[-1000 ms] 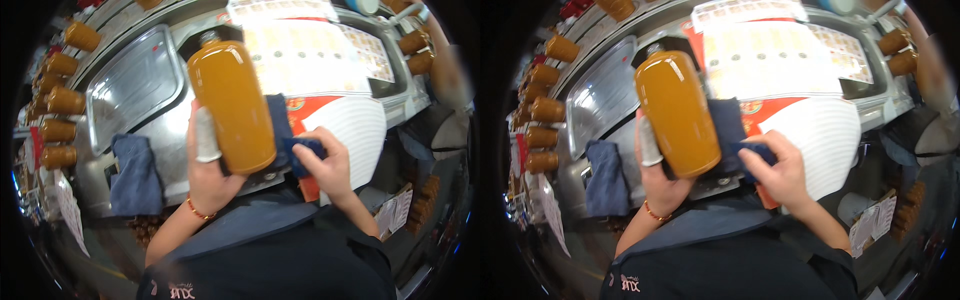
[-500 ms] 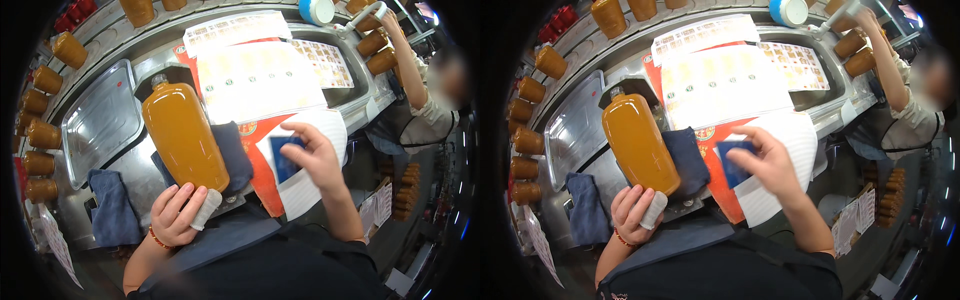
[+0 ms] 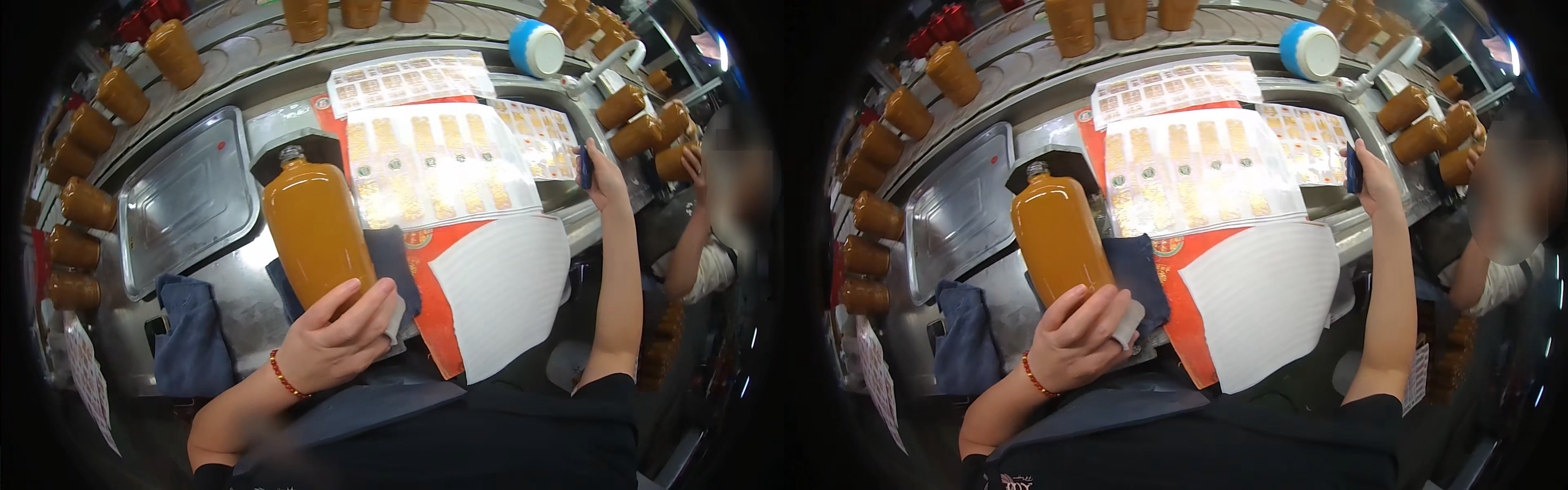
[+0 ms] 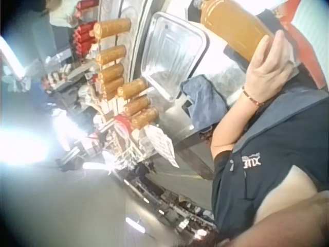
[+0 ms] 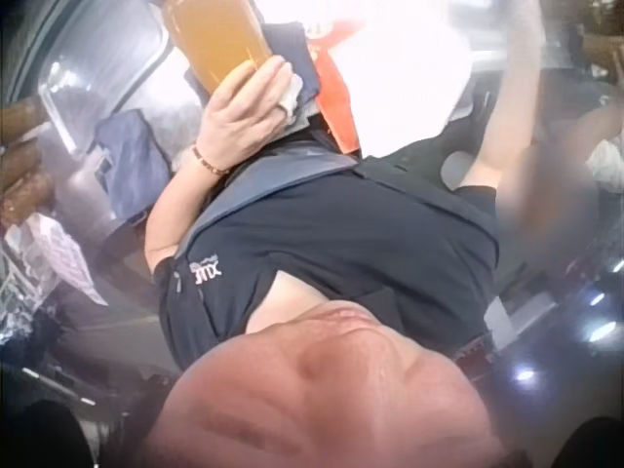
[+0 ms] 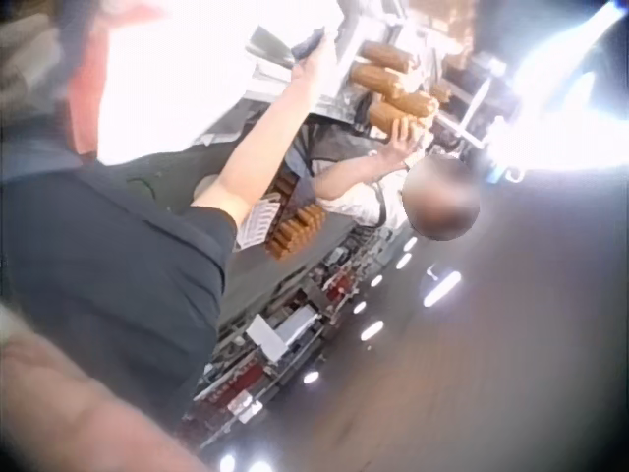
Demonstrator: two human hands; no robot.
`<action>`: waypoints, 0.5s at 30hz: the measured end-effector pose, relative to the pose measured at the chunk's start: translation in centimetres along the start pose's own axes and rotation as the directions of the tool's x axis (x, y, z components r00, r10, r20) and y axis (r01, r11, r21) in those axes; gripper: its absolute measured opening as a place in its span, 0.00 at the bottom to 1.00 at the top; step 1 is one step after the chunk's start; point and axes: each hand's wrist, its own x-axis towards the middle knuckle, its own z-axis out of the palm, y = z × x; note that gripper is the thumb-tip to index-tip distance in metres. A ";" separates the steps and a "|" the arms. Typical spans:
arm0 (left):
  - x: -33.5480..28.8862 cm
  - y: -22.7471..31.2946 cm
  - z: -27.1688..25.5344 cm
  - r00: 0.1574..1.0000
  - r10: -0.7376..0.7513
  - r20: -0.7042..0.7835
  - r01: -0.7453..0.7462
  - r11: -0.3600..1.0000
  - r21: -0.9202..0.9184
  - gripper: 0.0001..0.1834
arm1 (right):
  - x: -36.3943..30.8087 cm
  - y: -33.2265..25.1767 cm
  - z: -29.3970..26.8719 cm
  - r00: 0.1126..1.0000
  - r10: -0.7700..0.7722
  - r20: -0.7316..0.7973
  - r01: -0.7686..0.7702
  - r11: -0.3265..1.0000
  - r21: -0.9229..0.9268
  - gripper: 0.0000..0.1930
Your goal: The person wipes amber bottles with a cloth, applies a sticker label to the bottle surface, and smooths it with a blue tool. The person repeats this process on multiple bottles at a workstation.
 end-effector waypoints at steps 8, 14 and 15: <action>-4.5 -0.3 -1.2 0.997 0.002 -0.082 0.002 0.999 0.053 0.09 | -7.4 -2.1 10.4 0.844 0.043 0.534 0.273 0.823 -0.498 0.26; -2.4 -0.5 -0.5 0.994 -0.009 -0.112 0.012 1.000 0.026 0.06 | 0.5 -2.6 14.5 0.834 -0.144 0.532 0.451 0.733 -0.509 0.21; -2.0 -0.7 -0.2 0.992 -0.018 -0.122 0.017 1.000 -0.003 0.06 | 2.3 -2.7 14.7 0.853 -0.153 0.500 0.442 0.723 -0.532 0.21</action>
